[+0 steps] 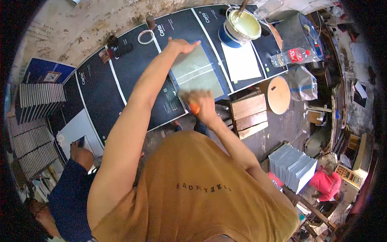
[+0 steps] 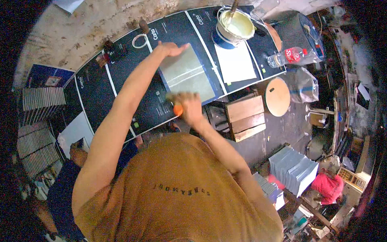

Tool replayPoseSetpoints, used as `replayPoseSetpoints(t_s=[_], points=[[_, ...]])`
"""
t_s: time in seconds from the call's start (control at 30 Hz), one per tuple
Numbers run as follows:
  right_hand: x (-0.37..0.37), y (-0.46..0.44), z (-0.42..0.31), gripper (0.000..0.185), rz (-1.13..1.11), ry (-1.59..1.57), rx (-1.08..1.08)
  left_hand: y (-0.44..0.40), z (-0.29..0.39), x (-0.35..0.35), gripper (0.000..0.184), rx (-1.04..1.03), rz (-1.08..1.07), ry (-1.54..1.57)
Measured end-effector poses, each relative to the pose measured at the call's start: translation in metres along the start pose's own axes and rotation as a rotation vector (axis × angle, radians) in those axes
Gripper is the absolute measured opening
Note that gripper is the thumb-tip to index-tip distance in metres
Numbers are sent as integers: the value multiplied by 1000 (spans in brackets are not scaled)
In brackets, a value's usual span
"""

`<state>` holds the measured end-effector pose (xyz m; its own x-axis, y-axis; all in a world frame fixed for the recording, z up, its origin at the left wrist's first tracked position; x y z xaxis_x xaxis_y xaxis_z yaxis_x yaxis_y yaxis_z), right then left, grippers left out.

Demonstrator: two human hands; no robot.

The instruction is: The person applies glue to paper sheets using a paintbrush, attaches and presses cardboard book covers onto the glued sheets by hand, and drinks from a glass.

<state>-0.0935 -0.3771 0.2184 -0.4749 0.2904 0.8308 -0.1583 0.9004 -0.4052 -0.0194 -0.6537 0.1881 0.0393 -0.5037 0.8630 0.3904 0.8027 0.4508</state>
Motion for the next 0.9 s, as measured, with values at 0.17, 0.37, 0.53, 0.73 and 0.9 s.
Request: replayPoseSetpoints(t_s=[0.17, 0.37, 0.53, 0.73, 0.9], points=[[-33, -2, 19, 32, -188, 137, 74, 4, 8, -3, 104, 8, 56, 4], [33, 59, -21, 41, -274, 10, 60, 7, 2, -14, 103, 21, 141, 16], [16, 64, 4, 39, -228, 170, 197, 2, 6, -16, 101, 1, 145, 8], [43, 49, -10, 29, -136, 109, 224, 7, 8, -17, 90, 59, 137, -17], [41, 64, -13, 37, -450, 82, 220, -2, 1, -22, 91, 80, 183, 16]])
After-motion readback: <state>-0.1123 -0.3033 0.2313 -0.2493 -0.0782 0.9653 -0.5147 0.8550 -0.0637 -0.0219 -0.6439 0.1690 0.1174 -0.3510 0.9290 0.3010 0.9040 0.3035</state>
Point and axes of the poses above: each hand's wrist, its own y-axis away from the middle knuckle, its own x-axis out of the back of the hand, z = x × y, the point moved 3 cm from there along -y, towards the middle knuckle, and after that the axes turned 15 degrees about z, right-handed, at the moved point
